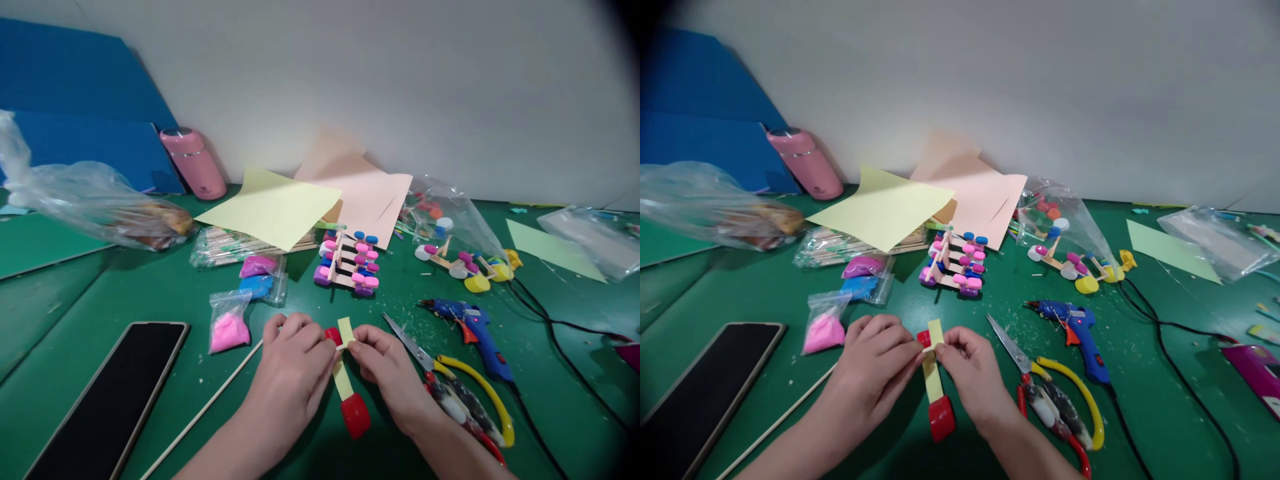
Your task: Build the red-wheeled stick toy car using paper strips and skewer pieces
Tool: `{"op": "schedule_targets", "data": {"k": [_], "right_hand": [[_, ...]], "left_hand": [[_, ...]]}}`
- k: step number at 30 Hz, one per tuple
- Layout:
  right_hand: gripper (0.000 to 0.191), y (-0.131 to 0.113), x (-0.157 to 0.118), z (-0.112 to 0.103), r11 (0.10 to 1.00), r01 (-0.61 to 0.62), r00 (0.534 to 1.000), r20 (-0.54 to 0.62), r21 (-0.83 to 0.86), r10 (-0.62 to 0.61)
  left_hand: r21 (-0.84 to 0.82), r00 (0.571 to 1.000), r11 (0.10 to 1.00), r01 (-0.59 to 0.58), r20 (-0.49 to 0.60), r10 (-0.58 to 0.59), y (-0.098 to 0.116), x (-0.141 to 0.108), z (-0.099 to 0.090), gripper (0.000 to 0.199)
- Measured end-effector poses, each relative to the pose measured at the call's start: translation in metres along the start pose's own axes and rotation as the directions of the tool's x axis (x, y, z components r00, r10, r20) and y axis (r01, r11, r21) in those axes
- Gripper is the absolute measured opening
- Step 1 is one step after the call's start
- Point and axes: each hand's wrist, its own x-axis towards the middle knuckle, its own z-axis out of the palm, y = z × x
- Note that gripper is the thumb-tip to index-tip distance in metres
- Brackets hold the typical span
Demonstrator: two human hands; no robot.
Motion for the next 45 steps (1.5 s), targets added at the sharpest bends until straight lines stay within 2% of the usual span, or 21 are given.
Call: {"op": "schedule_targets", "data": {"k": [11, 15, 20, 31, 37, 45], "right_hand": [[0.014, 0.0, -0.002, 0.006, 0.998, -0.042, 0.998, -0.048, 0.042, 0.044], [0.016, -0.004, -0.003, 0.007, 0.999, -0.034, 0.998, -0.044, 0.034, 0.036], [0.016, -0.005, -0.003, 0.008, 1.0, -0.011, 0.999, -0.048, 0.01, 0.011], [0.016, -0.006, 0.0, -0.018, 0.993, 0.048, 0.999, -0.017, -0.104, -0.05], [0.016, -0.019, 0.015, -0.019, 0.989, 0.016, 0.998, 0.058, -0.15, -0.007], [0.014, -0.03, 0.028, -0.016, 0.95, 0.158, 0.986, 0.087, -0.268, -0.14]], "left_hand": [[0.099, 0.997, 0.994, -0.046, -0.064, 0.052, 0.005, -0.001, 0.005, 0.023], [0.067, 0.996, 0.997, -0.025, -0.088, 0.031, 0.008, -0.001, 0.005, 0.02], [-0.019, 0.999, 1.0, -0.022, -0.026, 0.021, 0.008, -0.002, 0.007, 0.023], [-0.077, 1.0, 0.997, 0.015, -0.015, -0.016, 0.01, 0.0, 0.006, 0.022], [-0.097, 1.0, 0.995, 0.019, -0.013, -0.02, 0.009, 0.0, 0.005, 0.024], [-0.097, 0.999, 0.995, 0.033, -0.024, -0.036, 0.01, -0.001, 0.007, 0.023]]}}
